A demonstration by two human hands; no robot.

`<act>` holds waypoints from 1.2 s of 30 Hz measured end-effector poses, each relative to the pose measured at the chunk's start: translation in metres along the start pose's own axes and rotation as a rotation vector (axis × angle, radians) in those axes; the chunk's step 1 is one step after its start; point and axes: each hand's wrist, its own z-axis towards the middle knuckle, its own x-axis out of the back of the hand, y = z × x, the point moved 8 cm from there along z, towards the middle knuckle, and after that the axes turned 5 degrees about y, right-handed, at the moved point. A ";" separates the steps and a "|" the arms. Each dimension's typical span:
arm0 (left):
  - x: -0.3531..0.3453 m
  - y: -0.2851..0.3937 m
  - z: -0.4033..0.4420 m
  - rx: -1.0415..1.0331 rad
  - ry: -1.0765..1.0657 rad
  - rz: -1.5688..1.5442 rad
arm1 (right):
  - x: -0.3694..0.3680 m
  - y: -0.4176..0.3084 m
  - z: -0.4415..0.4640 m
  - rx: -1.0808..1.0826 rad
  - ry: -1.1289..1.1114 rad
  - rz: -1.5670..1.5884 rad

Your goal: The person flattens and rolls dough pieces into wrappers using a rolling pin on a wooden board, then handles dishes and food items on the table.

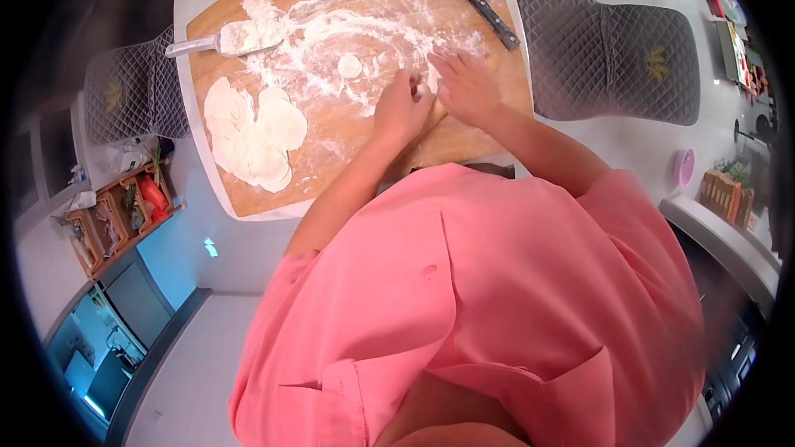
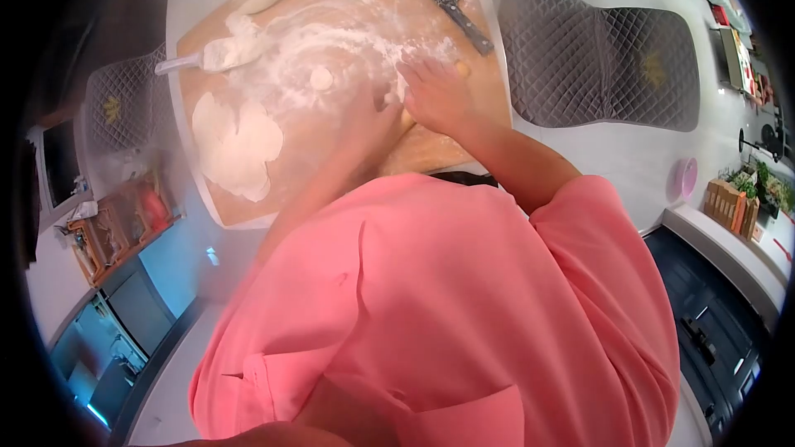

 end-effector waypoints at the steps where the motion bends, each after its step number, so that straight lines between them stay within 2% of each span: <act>1: -0.003 0.004 0.004 -0.025 -0.023 0.029 | -0.001 0.001 0.002 -0.027 -0.063 0.008; 3: -0.005 0.008 0.008 -0.052 -0.044 0.060 | -0.007 0.005 -0.002 -0.051 -0.124 0.016; 5: 0.000 -0.002 0.011 0.089 0.025 -0.208 | -0.001 0.007 -0.018 0.037 0.050 0.074; 6: 0.002 -0.004 0.013 0.082 0.022 -0.205 | 0.004 0.010 -0.029 0.033 0.056 0.074; 8: -0.009 -0.027 0.002 0.440 -0.155 -0.469 | 0.008 0.012 -0.056 0.030 -0.039 0.088; 9: -0.010 -0.010 -0.008 0.572 -0.289 -0.470 | 0.011 0.009 -0.065 0.059 -0.006 -0.002; 10: -0.025 -0.018 -0.009 0.571 -0.292 -0.472 | 0.010 0.011 -0.067 0.057 -0.007 -0.005; 12: -0.052 -0.022 -0.003 0.520 -0.252 -0.654 | 0.018 0.009 -0.068 0.071 0.105 0.072; 13: -0.030 -0.008 0.018 0.186 -0.153 -0.249 | 0.017 0.008 -0.067 0.069 0.111 0.069; 15: -0.027 -0.054 0.065 0.065 -0.045 -0.291 | 0.008 0.013 -0.065 -0.017 0.024 0.088; 17: -0.020 -0.106 0.111 -0.065 0.064 -0.334 | 0.006 0.014 -0.066 -0.015 0.014 0.066; 19: -0.025 -0.102 0.121 -0.144 0.007 -0.445 | 0.002 0.015 -0.066 -0.014 0.004 0.045; 22: -0.046 -0.026 0.077 -0.127 -0.118 -0.620 | 0.004 0.013 -0.067 -0.008 0.052 0.029; 24: -0.051 0.009 0.038 0.495 -0.194 -0.837 | 0.005 0.013 -0.066 -0.008 0.061 0.041; 26: -0.050 -0.047 0.092 -0.248 0.008 -0.528 | 0.003 0.014 -0.066 0.009 0.097 0.044; 29: 0.021 -0.054 0.125 0.406 0.113 -0.587 | 0.004 0.013 -0.065 0.059 0.144 0.047; 30: 0.030 -0.048 0.115 0.410 0.122 -0.586 | 0.007 0.012 -0.059 0.094 0.169 0.041; 32: 0.038 -0.033 0.108 0.272 0.009 -0.243 | 0.007 0.016 -0.038 0.090 0.194 0.078; 33: 0.026 -0.038 0.101 0.201 -0.080 -0.202 | 0.010 0.017 -0.025 0.079 0.220 0.107; 34: 0.018 -0.050 0.093 0.202 -0.078 -0.200 | 0.011 0.017 -0.010 0.080 0.220 0.110; 36: -0.006 -0.028 0.059 -0.073 -0.263 0.206 | 0.023 0.019 0.013 0.039 0.241 0.102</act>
